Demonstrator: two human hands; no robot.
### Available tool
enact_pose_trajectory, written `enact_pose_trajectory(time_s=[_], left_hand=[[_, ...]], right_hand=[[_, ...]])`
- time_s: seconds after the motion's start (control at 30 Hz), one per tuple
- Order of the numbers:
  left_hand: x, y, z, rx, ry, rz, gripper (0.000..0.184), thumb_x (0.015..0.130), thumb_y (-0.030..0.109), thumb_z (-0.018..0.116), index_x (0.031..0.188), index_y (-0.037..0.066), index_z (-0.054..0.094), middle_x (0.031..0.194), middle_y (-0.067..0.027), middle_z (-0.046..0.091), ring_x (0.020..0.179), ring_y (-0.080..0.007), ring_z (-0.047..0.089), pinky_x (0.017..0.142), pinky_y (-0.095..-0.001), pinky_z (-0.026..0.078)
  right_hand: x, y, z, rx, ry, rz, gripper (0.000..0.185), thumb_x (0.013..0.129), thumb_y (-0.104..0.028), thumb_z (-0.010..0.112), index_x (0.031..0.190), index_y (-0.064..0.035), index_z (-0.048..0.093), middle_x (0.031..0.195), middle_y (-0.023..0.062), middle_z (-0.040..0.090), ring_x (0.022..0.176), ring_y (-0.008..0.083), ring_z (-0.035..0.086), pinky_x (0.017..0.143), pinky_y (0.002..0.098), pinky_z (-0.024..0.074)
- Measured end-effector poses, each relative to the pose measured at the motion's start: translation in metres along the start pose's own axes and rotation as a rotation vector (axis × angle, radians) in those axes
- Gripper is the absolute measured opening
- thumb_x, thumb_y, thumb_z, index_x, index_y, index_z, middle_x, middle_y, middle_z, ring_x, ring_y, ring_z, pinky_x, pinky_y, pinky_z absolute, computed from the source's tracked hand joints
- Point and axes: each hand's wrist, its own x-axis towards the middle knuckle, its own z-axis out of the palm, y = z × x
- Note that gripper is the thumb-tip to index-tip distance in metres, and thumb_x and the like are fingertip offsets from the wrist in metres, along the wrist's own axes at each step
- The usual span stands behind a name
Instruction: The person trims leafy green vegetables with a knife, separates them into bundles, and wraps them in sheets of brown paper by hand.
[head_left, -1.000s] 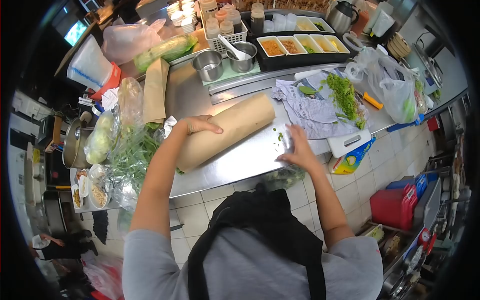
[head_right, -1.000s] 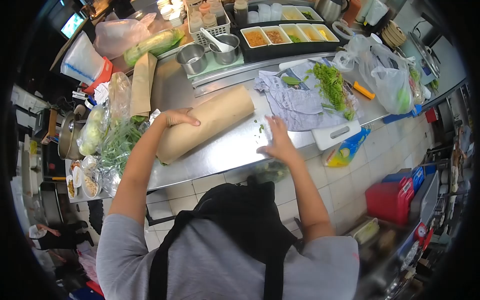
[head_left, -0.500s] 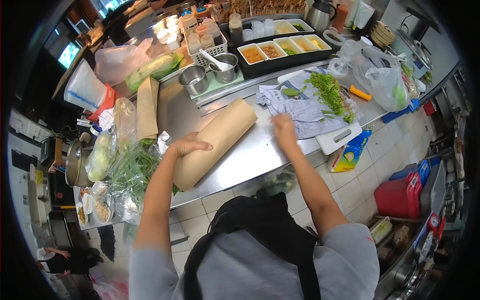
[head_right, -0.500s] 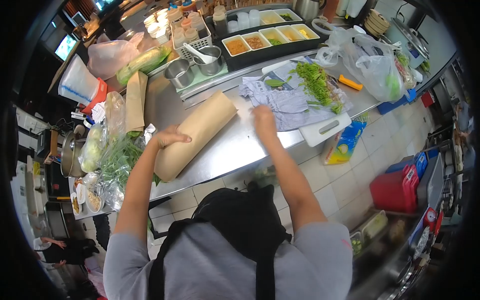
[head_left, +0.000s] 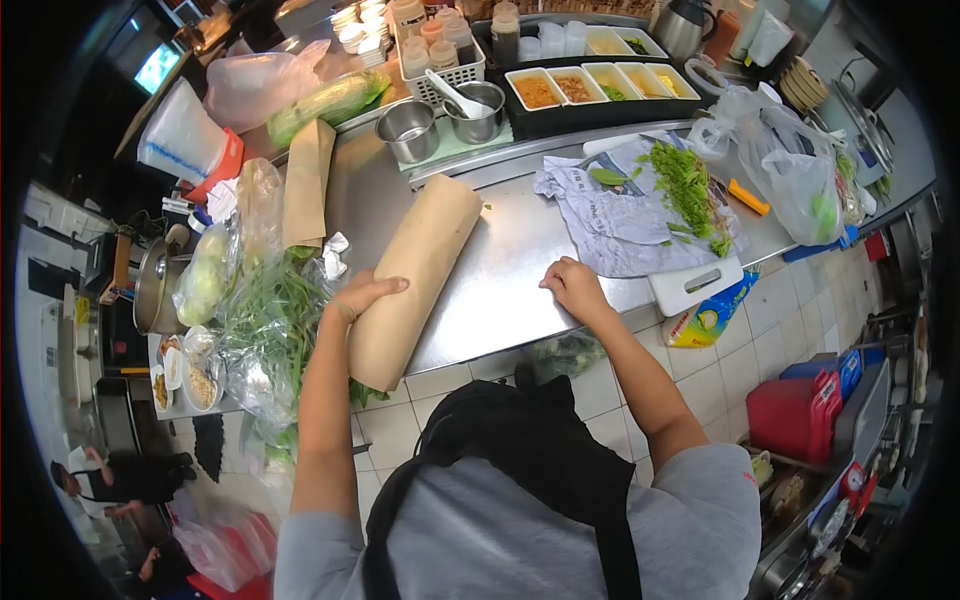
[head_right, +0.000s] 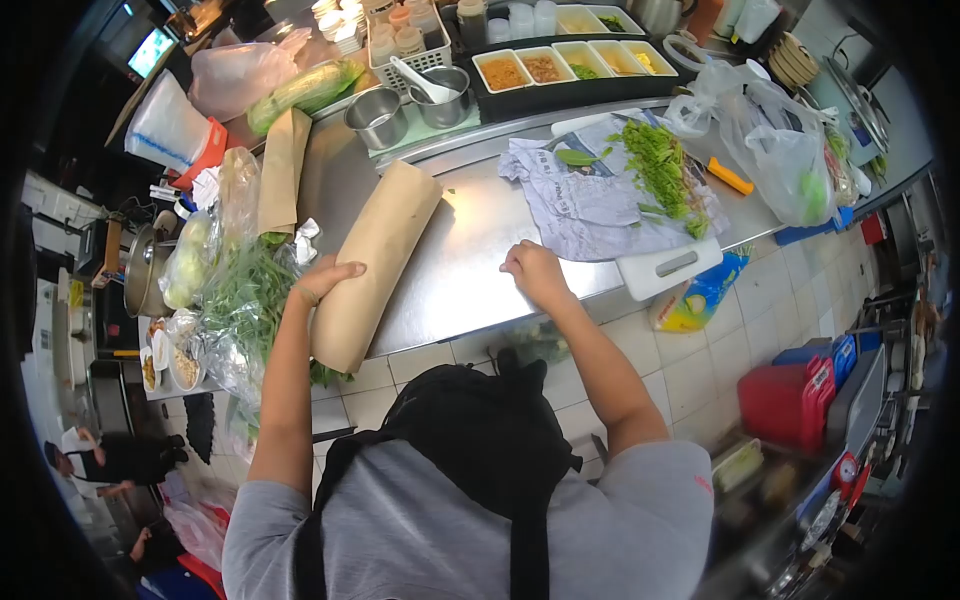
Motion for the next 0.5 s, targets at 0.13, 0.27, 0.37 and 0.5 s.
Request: enact_pose_trajectory(time_s=[0.13, 0.27, 0.37, 0.5], left_hand=[[0.001, 0.002, 0.002, 0.009, 0.035, 0.085, 0.074, 0.066, 0.046, 0.068, 0.119, -0.004, 0.053, 0.1, -0.0178, 0.064, 0.085, -0.0233, 0.063, 0.076, -0.0321, 0.05], [-0.003, -0.002, 0.008, -0.028, 0.058, 0.113, 0.075, 0.066, 0.044, 0.069, 0.121, -0.003, 0.051, 0.101, -0.0174, 0.063, 0.086, -0.023, 0.062, 0.077, -0.0319, 0.049], [0.001, -0.012, 0.003, -0.086, 0.058, 0.081, 0.082, 0.065, 0.041, 0.073, 0.128, -0.003, 0.044, 0.108, -0.017, 0.06, 0.09, -0.023, 0.061, 0.078, -0.0327, 0.049], [-0.002, -0.009, 0.002, -0.136, 0.043, 0.058, 0.081, 0.066, 0.041, 0.073, 0.128, -0.003, 0.045, 0.108, -0.0168, 0.06, 0.09, -0.0229, 0.061, 0.077, -0.0319, 0.049]], right_hand=[[0.065, 0.005, 0.004, 0.15, 0.269, -0.027, 0.011, 0.074, -0.007, 0.064, 0.073, 0.0035, 0.061, 0.072, 0.0198, 0.06, 0.068, 0.036, 0.059, 0.063, 0.0422, 0.0462], [0.129, 0.016, 0.027, 0.172, 0.469, 0.066, 0.007, 0.072, -0.003, 0.063, 0.074, 0.0035, 0.063, 0.069, 0.0222, 0.061, 0.065, 0.0374, 0.06, 0.063, 0.0433, 0.0482], [0.145, 0.027, 0.041, -0.086, 0.435, 0.065, 0.009, 0.073, -0.006, 0.064, 0.075, 0.0025, 0.067, 0.071, 0.0212, 0.062, 0.067, 0.0355, 0.062, 0.064, 0.0399, 0.0491], [0.155, 0.029, 0.049, -0.146, 0.37, -0.02, 0.009, 0.072, -0.007, 0.066, 0.074, 0.002, 0.067, 0.073, 0.0218, 0.063, 0.07, 0.0357, 0.062, 0.067, 0.0412, 0.049]])
